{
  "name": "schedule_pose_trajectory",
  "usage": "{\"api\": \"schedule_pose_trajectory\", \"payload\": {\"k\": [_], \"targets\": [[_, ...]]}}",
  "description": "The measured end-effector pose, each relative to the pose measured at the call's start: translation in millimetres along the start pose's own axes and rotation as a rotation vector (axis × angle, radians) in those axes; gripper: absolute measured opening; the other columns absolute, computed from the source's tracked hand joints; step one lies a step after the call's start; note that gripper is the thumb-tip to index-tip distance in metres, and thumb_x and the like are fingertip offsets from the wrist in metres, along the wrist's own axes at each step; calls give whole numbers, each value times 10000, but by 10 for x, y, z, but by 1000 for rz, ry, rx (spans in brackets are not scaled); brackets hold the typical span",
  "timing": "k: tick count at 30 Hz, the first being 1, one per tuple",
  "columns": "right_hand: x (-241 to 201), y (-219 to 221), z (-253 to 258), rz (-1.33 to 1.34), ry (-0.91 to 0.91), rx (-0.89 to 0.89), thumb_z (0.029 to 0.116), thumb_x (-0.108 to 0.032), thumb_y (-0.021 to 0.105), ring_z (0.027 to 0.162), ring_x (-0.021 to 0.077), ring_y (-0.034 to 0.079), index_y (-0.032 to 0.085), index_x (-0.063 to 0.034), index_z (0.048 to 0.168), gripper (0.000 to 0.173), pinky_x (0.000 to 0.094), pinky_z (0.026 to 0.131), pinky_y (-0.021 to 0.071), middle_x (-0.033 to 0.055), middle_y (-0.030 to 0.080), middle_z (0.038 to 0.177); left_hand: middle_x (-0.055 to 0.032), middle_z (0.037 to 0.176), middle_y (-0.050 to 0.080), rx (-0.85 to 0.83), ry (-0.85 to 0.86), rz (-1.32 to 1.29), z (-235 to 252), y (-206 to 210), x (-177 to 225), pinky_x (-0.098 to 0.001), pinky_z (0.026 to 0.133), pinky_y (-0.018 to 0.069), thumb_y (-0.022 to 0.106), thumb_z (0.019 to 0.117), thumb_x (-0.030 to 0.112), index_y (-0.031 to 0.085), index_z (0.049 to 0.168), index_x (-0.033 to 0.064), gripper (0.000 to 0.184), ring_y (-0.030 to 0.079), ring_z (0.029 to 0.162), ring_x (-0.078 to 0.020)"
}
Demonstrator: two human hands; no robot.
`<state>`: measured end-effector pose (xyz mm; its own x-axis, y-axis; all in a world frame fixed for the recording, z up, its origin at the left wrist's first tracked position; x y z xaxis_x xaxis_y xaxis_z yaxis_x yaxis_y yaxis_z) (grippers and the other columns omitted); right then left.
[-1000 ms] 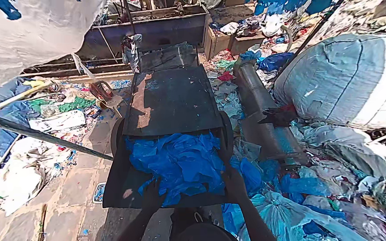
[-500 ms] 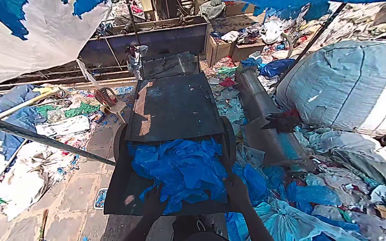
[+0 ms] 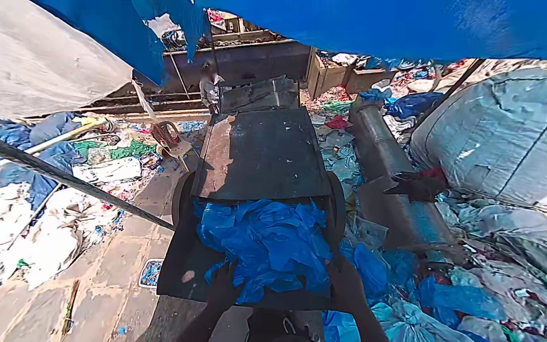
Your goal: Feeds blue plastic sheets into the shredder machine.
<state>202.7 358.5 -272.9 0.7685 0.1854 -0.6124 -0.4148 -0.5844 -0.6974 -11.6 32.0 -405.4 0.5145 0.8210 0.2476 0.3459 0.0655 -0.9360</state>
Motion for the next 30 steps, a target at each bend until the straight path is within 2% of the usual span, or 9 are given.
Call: {"api": "schedule_pose_trajectory", "payload": {"k": [7,9,11,14,19,21,24,27,30], "targets": [[4,3,-5,-18,-15,6,1037,-332,610,1128,370,635,591,-1,1330,441,565,969,490,223,659,1211,-88,1576,471,11,4,-14,11,47,-23,-528,1196,315,522,905,705,316,1617,319,836,459,1437,-279],[20,18,1,-12,-24,19,1033,-338,616,1085,370,646,599,2,1303,434,568,941,499,219,671,1160,-101,1570,476,32,18,-18,7,59,-34,-542,1193,313,528,904,700,320,1617,310,839,465,1431,-285],[45,27,4,-3,-23,25,1037,-331,611,1062,377,645,595,5,1296,425,575,924,497,225,669,1132,-111,1578,468,15,31,-38,-36,-42,27,-538,1207,292,553,914,664,333,1614,279,829,452,1446,-287],[42,36,10,-28,-30,34,1035,-327,618,1094,399,645,588,9,1334,451,596,943,490,244,672,1165,-132,1633,381,-121,9,-97,-134,-313,148,-530,1236,218,569,949,594,272,1637,261,819,365,1505,-298],[46,61,-7,-70,-41,57,1024,-329,638,1085,405,650,574,17,1336,470,603,931,498,249,676,1148,-164,1592,432,-33,44,-136,-113,-196,77,-564,1208,257,567,925,637,314,1622,260,832,415,1468,-328],[-5,46,-40,-73,-67,95,1009,-308,663,1162,417,626,502,15,1429,553,603,978,484,266,646,1249,-174,1601,415,-48,48,-153,-125,-205,82,-569,1217,240,567,933,629,293,1628,253,837,402,1477,-335],[-58,49,-76,-87,-194,191,965,-277,704,1394,470,451,344,12,1562,755,613,1129,385,313,434,1519,-175,1615,392,-102,42,-160,-140,-272,100,-560,1218,244,571,946,602,273,1635,242,834,389,1485,-333],[-82,82,-179,-201,-401,317,919,-381,677,1444,496,382,395,33,1536,795,636,1173,313,302,396,1563,-143,1578,450,-12,57,-156,-85,-80,21,-553,1210,274,555,916,662,301,1622,284,841,437,1453,-305],[-235,124,-321,-285,-596,351,888,-442,683,1458,511,354,445,51,1501,822,670,1175,272,304,383,1573,-171,1602,407,-92,35,-206,-184,-324,95,-559,1224,239,612,942,560,277,1633,260,824,389,1483,-336]]}}
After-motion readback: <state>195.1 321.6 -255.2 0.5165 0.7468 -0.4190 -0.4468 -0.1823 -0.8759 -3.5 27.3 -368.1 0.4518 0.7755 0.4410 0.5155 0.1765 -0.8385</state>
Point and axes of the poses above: each hand's wrist, its own z-axis towards the middle knuckle, its own y-axis out of the palm, x = y × z, the point moved 5 cm from there along z, towards the middle knuckle
